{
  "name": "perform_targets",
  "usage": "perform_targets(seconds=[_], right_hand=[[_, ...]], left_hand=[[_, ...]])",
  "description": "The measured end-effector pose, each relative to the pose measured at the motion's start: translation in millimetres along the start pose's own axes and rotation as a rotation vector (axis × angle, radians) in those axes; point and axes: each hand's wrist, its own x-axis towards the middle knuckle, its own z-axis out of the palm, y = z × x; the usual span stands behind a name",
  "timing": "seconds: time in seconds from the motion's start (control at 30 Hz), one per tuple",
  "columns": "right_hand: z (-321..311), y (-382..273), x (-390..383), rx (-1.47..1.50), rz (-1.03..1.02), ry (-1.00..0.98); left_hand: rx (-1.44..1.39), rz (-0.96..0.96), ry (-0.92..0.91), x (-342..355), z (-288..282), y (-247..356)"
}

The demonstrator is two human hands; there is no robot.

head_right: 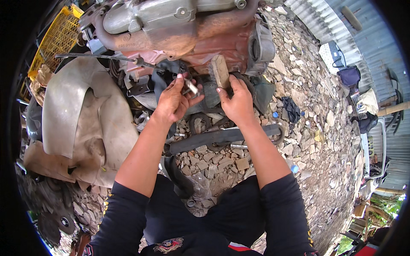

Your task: The person loosens a bolt on an engine block with a wrench and then cleans a spark plug with a wire brush.

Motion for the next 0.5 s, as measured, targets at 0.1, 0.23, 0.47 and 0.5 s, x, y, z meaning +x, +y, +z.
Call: perform_targets(seconds=[0.1, 0.23, 0.47, 0.5], right_hand=[[3.4, -0.1, 0.4, -0.004, 0.021, -0.011], [1.2, 5.0, 2.1, -0.015, 0.031, 0.016], [0.2, -5.7, 2.1, 0.094, -0.101, 0.016], [0.2, -6.2, 1.7, 0.096, -0.112, 0.007]], left_hand=[[0.11, -0.109, -0.089, 7.8, -17.7, 2.0], [0.491, 0.059, -0.167, 10.2, -15.7, 1.0], [0.528, 0.06, -0.035, 1.5, -7.5, 4.9], [0.527, 0.063, -0.014, -1.2, -4.3, 6.0]])
